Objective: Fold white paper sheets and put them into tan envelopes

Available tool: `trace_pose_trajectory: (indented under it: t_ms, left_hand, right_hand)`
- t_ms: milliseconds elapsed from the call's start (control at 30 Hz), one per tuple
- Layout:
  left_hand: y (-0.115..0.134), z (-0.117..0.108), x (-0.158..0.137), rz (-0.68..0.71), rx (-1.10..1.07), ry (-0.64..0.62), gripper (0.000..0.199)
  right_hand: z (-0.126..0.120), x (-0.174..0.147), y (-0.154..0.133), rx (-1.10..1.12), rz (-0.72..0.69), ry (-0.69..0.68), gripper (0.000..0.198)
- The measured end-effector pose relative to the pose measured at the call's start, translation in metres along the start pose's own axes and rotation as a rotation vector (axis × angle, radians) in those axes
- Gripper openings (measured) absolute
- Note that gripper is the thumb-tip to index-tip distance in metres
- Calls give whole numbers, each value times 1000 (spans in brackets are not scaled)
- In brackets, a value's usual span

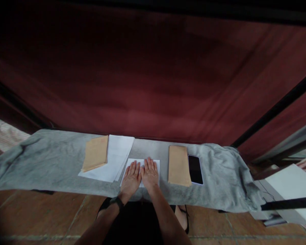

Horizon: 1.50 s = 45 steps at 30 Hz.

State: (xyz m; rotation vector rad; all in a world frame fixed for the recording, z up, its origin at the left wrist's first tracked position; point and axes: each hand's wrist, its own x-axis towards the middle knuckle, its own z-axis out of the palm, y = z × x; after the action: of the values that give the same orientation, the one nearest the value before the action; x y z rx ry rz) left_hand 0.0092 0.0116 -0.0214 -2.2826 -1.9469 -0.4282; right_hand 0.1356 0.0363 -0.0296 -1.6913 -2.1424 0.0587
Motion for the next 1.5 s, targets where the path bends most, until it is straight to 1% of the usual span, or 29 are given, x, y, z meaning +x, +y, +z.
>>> trace_pose_trajectory:
  t_ms: [233,600,700,800,867,967,1033,1167,1300,1400,1500]
  left_hand:
    - [0,2,-1,-13,-16,19,57]
    - [1,0,-1,-18,-5,18,56]
    - [1,1,-1,-17,-21,24,58]
    - [0,4,-2,-18,-44,37,59]
    - [0,6,-2,-21,-55,44,59]
    - [-1,7,-1,-14,-59,40,59]
    - [-1,6,-1,-5,-52,34,58]
    - [-2,4,-2,-9,-40,27,57]
    - [-3,3,-6,-35,-48,31,58]
    - [-5,0,-16,-39,-42,35,59]
    - [-9,-3,-32,-30,-43,59,59]
  right_hand:
    - [1,-8,12,-19,86,44,52]
    - [1,-27,30,-72,118,192,57]
    - [-3,-36,31,-88,159,202,57]
    - [-8,-46,26,-94,199,185,55]
    - [-11,-52,19,-77,167,164,53]
    - [-14,-59,7,-39,28,132,50]
    - [-15,-63,2,-25,-28,129,47]
    - [-17,-71,1,-39,-13,164,47]
    - [-21,-79,9,-59,4,195,49]
    - [-25,-85,17,-71,-11,200,50]
    - [-28,-90,22,-78,-26,181,51]
